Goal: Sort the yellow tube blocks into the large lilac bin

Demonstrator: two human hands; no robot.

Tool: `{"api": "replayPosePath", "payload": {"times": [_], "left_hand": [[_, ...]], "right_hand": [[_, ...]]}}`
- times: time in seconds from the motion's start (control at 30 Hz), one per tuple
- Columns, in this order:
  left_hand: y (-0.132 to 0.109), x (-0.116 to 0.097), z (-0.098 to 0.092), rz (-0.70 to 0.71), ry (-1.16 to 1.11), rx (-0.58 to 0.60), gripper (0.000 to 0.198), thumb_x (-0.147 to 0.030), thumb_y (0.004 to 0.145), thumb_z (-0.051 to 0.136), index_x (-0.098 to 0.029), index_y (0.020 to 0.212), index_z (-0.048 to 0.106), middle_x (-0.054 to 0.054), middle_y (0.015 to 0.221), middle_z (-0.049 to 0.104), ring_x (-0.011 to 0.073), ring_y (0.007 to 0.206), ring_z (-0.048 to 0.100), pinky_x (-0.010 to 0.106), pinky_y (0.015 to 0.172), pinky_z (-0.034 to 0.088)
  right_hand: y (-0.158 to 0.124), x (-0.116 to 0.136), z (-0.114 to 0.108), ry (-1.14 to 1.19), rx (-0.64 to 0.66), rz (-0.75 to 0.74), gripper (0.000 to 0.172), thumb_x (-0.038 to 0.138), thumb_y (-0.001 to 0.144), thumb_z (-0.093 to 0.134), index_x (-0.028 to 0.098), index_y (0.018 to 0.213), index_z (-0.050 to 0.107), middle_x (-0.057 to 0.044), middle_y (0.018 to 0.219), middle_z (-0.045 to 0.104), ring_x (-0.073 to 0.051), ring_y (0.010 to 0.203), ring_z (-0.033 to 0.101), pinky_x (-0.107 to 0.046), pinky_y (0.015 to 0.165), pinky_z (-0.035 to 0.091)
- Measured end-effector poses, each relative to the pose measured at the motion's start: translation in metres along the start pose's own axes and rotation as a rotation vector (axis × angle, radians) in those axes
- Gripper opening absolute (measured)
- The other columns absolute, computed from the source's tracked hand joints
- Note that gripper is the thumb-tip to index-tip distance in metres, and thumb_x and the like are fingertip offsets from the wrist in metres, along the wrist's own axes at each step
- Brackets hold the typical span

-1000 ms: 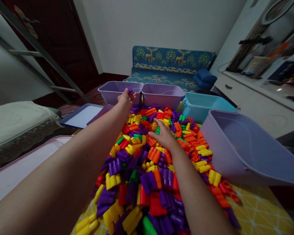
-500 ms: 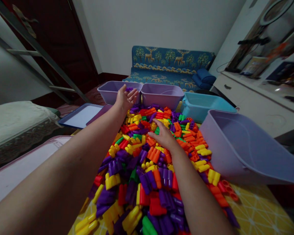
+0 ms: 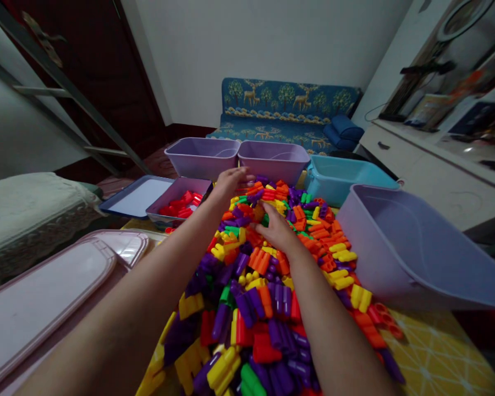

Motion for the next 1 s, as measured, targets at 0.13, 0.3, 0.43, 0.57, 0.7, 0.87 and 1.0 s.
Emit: {"api": "replayPosePath", "payload": {"times": [0.13, 0.3, 0.43, 0.57, 0.7, 0.87, 1.0], "left_hand": [[-0.034, 0.023, 0.017, 0.267, 0.769, 0.122, 0.029, -0.018, 0.069, 0.065, -0.02, 0.097, 0.072, 0.009, 0.103, 0.071, 0.0264, 0.103, 0.062, 0.038, 0.094, 0.046], [-0.055, 0.033, 0.013, 0.272, 1.225, 0.122, 0.058, -0.022, 0.072, 0.061, -0.028, 0.13, 0.056, 0.008, 0.125, 0.06, 0.0268, 0.115, 0.056, 0.038, 0.098, 0.043], [-0.059, 0.032, 0.005, 0.169, 1.386, 0.057, 0.062, -0.04, 0.074, 0.062, -0.026, 0.133, 0.052, 0.013, 0.124, 0.059, 0.0308, 0.111, 0.057, 0.04, 0.091, 0.046], [-0.062, 0.034, 0.002, 0.14, 1.499, -0.052, 0.067, -0.054, 0.072, 0.062, -0.023, 0.131, 0.053, 0.016, 0.122, 0.058, 0.0358, 0.109, 0.057, 0.044, 0.087, 0.047], [-0.061, 0.039, 0.001, 0.188, 1.54, -0.083, 0.061, -0.06, 0.075, 0.056, -0.022, 0.123, 0.06, 0.016, 0.113, 0.064, 0.0342, 0.106, 0.059, 0.041, 0.083, 0.047], [-0.058, 0.045, 0.001, 0.217, 1.457, 0.027, 0.061, -0.055, 0.076, 0.059, -0.025, 0.129, 0.054, 0.009, 0.102, 0.071, 0.0289, 0.098, 0.064, 0.035, 0.081, 0.048], [-0.06, 0.046, 0.005, 0.32, 1.347, 0.153, 0.064, -0.039, 0.073, 0.064, -0.029, 0.135, 0.048, 0.007, 0.109, 0.07, 0.0274, 0.1, 0.065, 0.034, 0.083, 0.048]], "right_hand": [[0.001, -0.002, 0.0, -0.005, -0.034, -0.018, 0.064, 0.019, 0.074, 0.063, 0.017, 0.136, 0.045, -0.012, 0.139, 0.05, -0.023, 0.132, 0.044, -0.041, 0.111, 0.034], [0.002, -0.002, 0.0, -0.038, -0.048, -0.084, 0.063, 0.01, 0.07, 0.057, 0.015, 0.133, 0.048, -0.013, 0.137, 0.052, -0.022, 0.13, 0.046, -0.04, 0.112, 0.033], [0.003, 0.001, -0.002, -0.093, -0.065, -0.092, 0.061, 0.01, 0.068, 0.06, 0.015, 0.129, 0.052, -0.013, 0.134, 0.053, -0.024, 0.127, 0.048, -0.041, 0.11, 0.035], [0.0, 0.005, -0.013, -0.249, -0.185, -0.005, 0.043, 0.02, 0.075, 0.063, 0.019, 0.118, 0.061, -0.011, 0.12, 0.061, -0.027, 0.117, 0.053, -0.044, 0.105, 0.039], [-0.008, 0.002, -0.023, -0.435, -0.275, 0.157, 0.032, 0.03, 0.08, 0.063, 0.021, 0.11, 0.065, -0.014, 0.11, 0.063, -0.032, 0.113, 0.054, -0.048, 0.099, 0.041], [-0.01, -0.006, -0.016, -0.485, -0.185, 0.204, 0.05, 0.041, 0.072, 0.071, 0.023, 0.118, 0.06, -0.014, 0.116, 0.064, -0.033, 0.114, 0.054, -0.052, 0.098, 0.04], [-0.007, -0.009, -0.012, -0.436, -0.093, 0.205, 0.067, 0.033, 0.071, 0.07, 0.023, 0.133, 0.048, -0.013, 0.123, 0.062, -0.035, 0.118, 0.054, -0.053, 0.098, 0.041]]}}
Point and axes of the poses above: each hand's wrist, its own y-axis towards the middle knuckle, its own z-axis out of the palm, x = y × z, the point moved 4 cm from there along y, towards the middle knuckle
